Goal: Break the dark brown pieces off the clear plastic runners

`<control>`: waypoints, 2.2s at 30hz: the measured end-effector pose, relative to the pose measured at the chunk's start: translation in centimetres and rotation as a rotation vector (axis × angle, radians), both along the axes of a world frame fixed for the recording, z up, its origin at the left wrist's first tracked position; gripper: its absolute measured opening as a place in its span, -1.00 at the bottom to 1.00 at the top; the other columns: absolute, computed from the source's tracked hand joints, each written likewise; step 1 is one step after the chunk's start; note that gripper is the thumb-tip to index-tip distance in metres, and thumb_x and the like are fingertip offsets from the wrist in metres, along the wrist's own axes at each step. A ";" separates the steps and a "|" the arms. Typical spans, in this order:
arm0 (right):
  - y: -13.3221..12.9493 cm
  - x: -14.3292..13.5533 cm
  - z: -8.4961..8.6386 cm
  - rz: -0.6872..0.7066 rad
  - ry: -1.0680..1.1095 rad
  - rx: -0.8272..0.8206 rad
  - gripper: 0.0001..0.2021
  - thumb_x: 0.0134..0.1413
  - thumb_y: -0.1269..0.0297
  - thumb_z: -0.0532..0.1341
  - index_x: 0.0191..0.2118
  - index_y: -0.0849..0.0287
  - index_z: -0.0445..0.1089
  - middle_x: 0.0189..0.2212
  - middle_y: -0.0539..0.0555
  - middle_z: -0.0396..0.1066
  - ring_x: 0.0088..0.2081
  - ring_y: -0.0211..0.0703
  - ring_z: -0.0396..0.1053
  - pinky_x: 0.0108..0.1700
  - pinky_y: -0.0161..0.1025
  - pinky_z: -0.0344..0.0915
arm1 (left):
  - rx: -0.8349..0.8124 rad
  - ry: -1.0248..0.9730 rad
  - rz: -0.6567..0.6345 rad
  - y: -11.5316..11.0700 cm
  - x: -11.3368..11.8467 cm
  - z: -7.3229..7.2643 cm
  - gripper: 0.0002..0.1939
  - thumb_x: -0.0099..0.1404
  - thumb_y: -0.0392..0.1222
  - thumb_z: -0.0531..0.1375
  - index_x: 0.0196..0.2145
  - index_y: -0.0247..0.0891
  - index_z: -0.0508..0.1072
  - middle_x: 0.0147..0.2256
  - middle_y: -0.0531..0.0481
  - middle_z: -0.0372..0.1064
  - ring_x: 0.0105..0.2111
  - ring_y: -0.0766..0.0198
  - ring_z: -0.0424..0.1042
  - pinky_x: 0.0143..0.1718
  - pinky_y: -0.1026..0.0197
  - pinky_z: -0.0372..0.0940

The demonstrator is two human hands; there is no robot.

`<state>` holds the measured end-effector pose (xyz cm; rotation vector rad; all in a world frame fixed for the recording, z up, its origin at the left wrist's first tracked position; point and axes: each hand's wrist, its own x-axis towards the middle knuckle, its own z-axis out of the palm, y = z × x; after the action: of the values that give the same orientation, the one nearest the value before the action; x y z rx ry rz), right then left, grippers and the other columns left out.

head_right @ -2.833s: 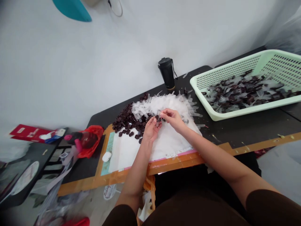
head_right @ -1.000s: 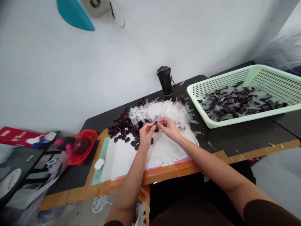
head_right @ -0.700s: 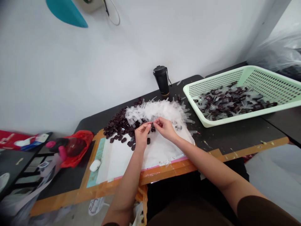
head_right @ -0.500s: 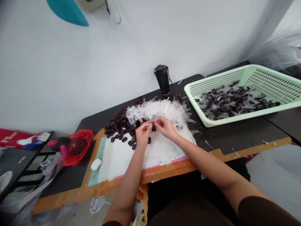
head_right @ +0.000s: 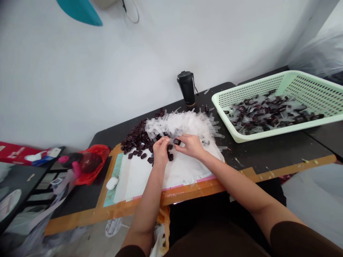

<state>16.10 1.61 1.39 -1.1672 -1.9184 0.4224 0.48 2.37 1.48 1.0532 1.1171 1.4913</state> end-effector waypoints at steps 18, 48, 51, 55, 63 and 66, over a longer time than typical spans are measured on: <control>1.9 3.0 1.8 -0.133 0.866 0.105 -0.52 0.18 -0.19 0.03 0.04 0.00 0.30 -0.36 0.05 0.35 -0.62 -0.29 0.12 -0.60 -0.25 0.07 | 0.171 0.204 0.080 0.3 -1.8 1.7 -0.75 0.10 -0.05 0.30 -0.38 -0.30 0.48 -0.38 0.01 0.40 -0.38 0.36 0.36 -0.28 0.30 0.26; 2.9 2.3 -2.3 -0.065 0.104 0.109 -0.49 0.17 -0.23 0.02 -0.30 0.14 0.43 -0.51 0.09 0.40 -0.41 -0.10 0.35 -0.31 -0.13 0.22 | -0.373 0.973 0.233 -27.2 0.2 -15.1 -0.11 0.08 -0.06 0.29 0.23 -0.38 -0.07 0.18 -0.40 0.11 0.23 -0.06 0.16 0.22 -0.04 0.12; 2.8 2.3 -2.2 -0.066 0.095 0.104 -0.45 0.16 -0.27 -0.01 -0.29 0.13 0.43 -0.51 0.09 0.41 -0.40 -0.10 0.35 -0.33 -0.14 0.22 | -0.352 0.964 0.216 -29.8 -0.2 -14.6 -0.10 0.08 -0.08 0.30 0.23 -0.33 -0.08 0.19 -0.36 0.10 0.23 -0.03 0.15 0.23 -0.05 0.11; 2.7 2.4 -2.1 -0.057 0.095 0.080 -0.45 0.13 -0.31 -0.01 -0.32 0.09 0.43 -0.51 0.09 0.41 -0.41 -0.09 0.34 -0.34 -0.13 0.22 | -0.395 0.942 0.110 -33.1 -0.9 -14.3 -0.09 0.04 -0.08 0.32 0.23 -0.33 -0.05 0.18 -0.34 0.11 0.22 -0.04 0.17 0.23 -0.08 0.10; 2.8 2.6 -2.2 -0.050 0.157 0.069 -0.51 0.13 -0.26 0.05 -0.44 0.08 0.39 -0.56 0.03 0.35 -0.46 -0.15 0.29 -0.39 -0.15 0.20 | -0.292 0.600 0.086 -33.8 -3.3 -16.3 -0.50 0.27 -0.08 0.12 0.12 -0.28 0.13 0.09 -0.26 0.23 0.12 0.12 0.29 0.19 -0.02 0.16; 2.9 2.7 -2.3 -0.046 0.172 0.059 -0.50 0.12 -0.27 0.05 -0.44 0.07 0.39 -0.56 0.04 0.35 -0.46 -0.14 0.30 -0.40 -0.14 0.21 | -0.272 0.519 0.084 -33.8 -4.0 -17.1 -0.57 0.29 -0.13 0.07 0.09 -0.25 0.16 0.06 -0.22 0.26 0.10 0.15 0.31 0.16 0.01 0.19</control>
<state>18.79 4.52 -0.90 -1.0985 -1.7413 0.4242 -3.52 -31.42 -15.61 1.2441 1.6906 1.1078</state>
